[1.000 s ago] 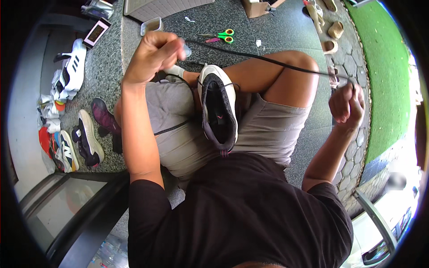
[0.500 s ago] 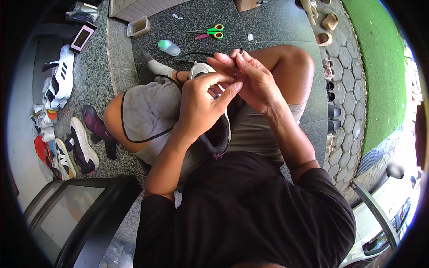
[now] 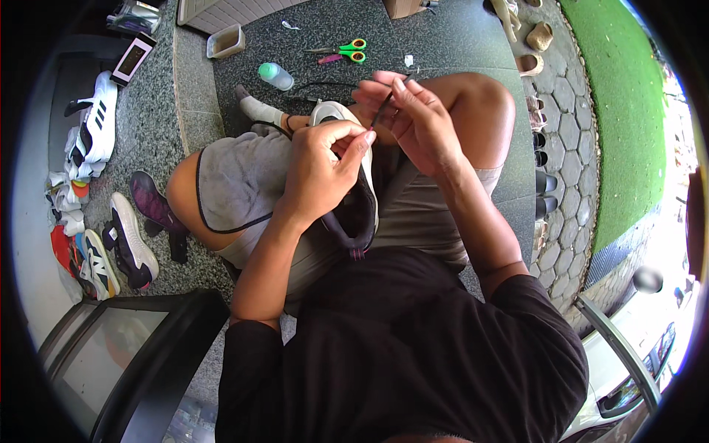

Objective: Repairing and cleaning a pair of sneakers, including brushing, wiping, and re-lacing.

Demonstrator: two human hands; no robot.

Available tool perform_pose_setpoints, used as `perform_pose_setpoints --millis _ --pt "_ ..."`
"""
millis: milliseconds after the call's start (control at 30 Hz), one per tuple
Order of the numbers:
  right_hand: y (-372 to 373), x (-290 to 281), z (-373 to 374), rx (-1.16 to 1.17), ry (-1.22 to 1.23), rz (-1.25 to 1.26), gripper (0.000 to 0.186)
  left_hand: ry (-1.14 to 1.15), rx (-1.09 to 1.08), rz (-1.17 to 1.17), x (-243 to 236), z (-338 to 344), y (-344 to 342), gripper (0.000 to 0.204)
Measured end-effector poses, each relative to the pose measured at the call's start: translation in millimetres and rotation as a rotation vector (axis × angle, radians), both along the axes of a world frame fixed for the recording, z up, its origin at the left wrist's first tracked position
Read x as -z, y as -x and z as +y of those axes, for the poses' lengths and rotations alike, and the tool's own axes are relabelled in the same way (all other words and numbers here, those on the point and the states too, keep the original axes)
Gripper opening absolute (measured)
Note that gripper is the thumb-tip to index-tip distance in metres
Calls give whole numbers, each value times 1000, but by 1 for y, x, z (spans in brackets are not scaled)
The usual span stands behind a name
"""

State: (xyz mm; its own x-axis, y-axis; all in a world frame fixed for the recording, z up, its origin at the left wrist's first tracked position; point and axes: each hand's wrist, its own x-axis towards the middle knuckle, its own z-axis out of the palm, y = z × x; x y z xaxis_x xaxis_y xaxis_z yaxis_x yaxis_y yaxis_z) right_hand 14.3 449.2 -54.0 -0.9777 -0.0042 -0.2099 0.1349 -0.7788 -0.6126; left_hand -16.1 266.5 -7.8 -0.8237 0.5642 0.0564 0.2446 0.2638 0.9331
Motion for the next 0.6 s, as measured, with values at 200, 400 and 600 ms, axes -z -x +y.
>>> perform_pose_setpoints --millis 200,400,600 --pt "-6 32 -1 -145 -299 17 17 104 23 125 9 0 14 14" --pt "19 36 -8 -20 -377 -103 16 177 8 98 24 -14 36 14" --pt "17 76 -5 -35 -570 -31 16 509 134 292 53 -34 26 19"
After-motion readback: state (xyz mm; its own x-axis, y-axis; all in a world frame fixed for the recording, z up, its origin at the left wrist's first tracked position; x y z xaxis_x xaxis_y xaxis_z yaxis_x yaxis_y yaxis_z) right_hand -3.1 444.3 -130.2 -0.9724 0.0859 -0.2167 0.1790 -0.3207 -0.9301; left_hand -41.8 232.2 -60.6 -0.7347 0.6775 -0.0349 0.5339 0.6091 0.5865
